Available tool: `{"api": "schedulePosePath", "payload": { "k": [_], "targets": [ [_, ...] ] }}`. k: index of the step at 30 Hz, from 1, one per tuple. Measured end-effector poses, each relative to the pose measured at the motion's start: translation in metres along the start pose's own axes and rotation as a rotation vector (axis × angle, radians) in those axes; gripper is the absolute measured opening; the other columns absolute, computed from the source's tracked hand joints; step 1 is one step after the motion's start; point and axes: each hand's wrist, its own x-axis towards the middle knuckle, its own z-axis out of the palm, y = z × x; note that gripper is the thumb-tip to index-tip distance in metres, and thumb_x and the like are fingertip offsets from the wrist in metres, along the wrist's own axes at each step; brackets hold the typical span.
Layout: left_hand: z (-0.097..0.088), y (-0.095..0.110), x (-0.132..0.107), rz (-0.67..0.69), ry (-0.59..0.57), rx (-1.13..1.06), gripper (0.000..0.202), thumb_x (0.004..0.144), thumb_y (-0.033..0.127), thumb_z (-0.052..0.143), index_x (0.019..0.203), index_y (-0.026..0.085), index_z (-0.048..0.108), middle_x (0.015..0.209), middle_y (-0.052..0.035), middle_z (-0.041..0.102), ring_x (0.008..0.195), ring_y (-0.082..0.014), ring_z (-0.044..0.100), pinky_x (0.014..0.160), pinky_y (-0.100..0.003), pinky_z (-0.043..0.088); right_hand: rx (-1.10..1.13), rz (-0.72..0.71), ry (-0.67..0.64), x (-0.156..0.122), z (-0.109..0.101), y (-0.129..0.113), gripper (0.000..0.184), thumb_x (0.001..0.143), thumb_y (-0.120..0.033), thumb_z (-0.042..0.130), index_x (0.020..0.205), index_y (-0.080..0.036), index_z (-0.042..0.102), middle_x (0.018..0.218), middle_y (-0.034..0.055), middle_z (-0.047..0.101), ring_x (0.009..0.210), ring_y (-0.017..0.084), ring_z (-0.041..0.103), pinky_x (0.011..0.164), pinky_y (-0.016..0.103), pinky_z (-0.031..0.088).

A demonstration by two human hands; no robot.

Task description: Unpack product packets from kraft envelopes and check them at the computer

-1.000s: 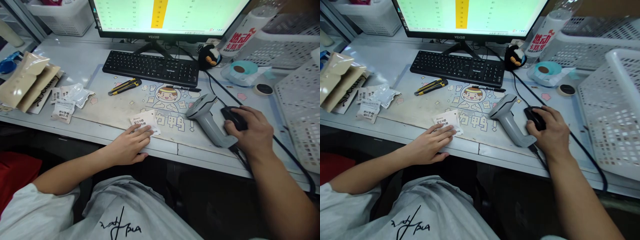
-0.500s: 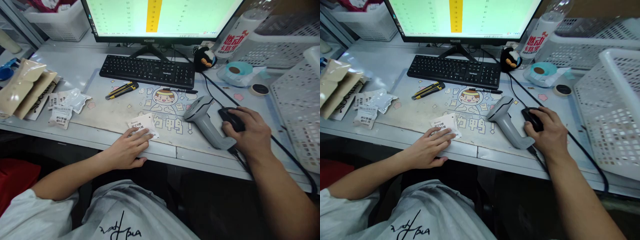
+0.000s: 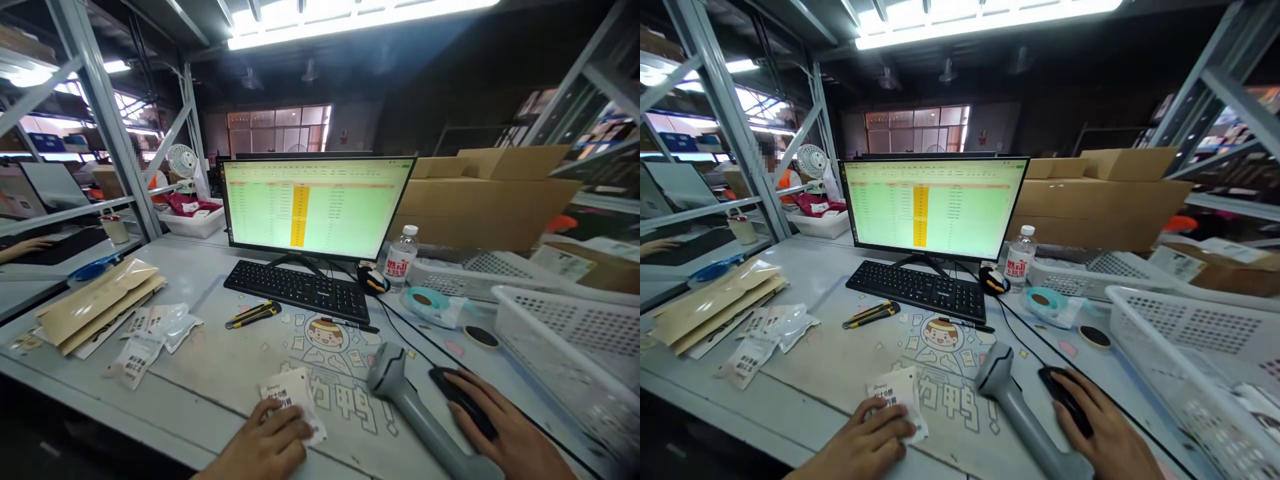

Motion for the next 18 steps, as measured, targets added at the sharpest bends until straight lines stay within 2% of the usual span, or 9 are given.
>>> {"api": "schedulePosePath", "payload": {
  "k": [4, 7, 12, 15, 18],
  "targets": [
    [0.003, 0.000, 0.002, 0.000, 0.043, -0.005, 0.022, 0.107, 0.029, 0.059, 0.088, 0.023, 0.068, 0.128, 0.0057, 0.075, 0.129, -0.0146, 0.061, 0.115, -0.029, 0.039, 0.025, 0.039, -0.003, 0.003, 0.000, -0.001, 0.049, 0.068, -0.065, 0.065, 0.115, -0.078, 0.063, 0.119, -0.0110, 0.076, 0.103, 0.042, 0.075, 0.078, 0.063, 0.065],
    [0.006, -0.001, 0.001, 0.022, 0.022, 0.024, 0.018, 0.104, 0.030, 0.064, 0.089, 0.023, 0.069, 0.126, 0.0054, 0.075, 0.125, -0.0159, 0.063, 0.109, -0.030, 0.043, 0.042, 0.045, 0.003, 0.005, 0.001, -0.002, 0.050, 0.066, -0.065, 0.065, 0.114, -0.080, 0.062, 0.119, -0.0121, 0.076, 0.106, 0.043, 0.073, 0.081, 0.063, 0.064],
    [0.013, -0.002, -0.001, 0.030, 0.058, 0.033, 0.018, 0.105, 0.028, 0.062, 0.089, 0.023, 0.068, 0.126, 0.0050, 0.076, 0.125, -0.0165, 0.063, 0.109, -0.030, 0.042, 0.047, 0.040, 0.017, 0.007, 0.001, -0.004, 0.052, 0.066, -0.063, 0.065, 0.114, -0.080, 0.061, 0.119, -0.0142, 0.076, 0.106, 0.044, 0.073, 0.083, 0.066, 0.063],
    [0.012, -0.002, -0.001, 0.031, 0.038, 0.036, 0.017, 0.105, 0.029, 0.063, 0.090, 0.023, 0.069, 0.125, 0.0058, 0.076, 0.124, -0.0156, 0.064, 0.108, -0.030, 0.043, 0.039, 0.028, 0.020, 0.007, 0.002, -0.003, 0.052, 0.066, -0.062, 0.065, 0.115, -0.080, 0.062, 0.120, -0.0140, 0.076, 0.106, 0.043, 0.073, 0.084, 0.063, 0.064],
    [0.010, -0.002, 0.001, 0.006, 0.089, 0.023, 0.018, 0.106, 0.030, 0.062, 0.090, 0.023, 0.069, 0.124, 0.0071, 0.076, 0.123, -0.0141, 0.064, 0.109, -0.029, 0.043, 0.044, 0.019, 0.022, 0.007, 0.003, -0.002, 0.052, 0.067, -0.062, 0.065, 0.116, -0.079, 0.062, 0.121, -0.0138, 0.076, 0.105, 0.042, 0.074, 0.084, 0.064, 0.064]
  ]
}}
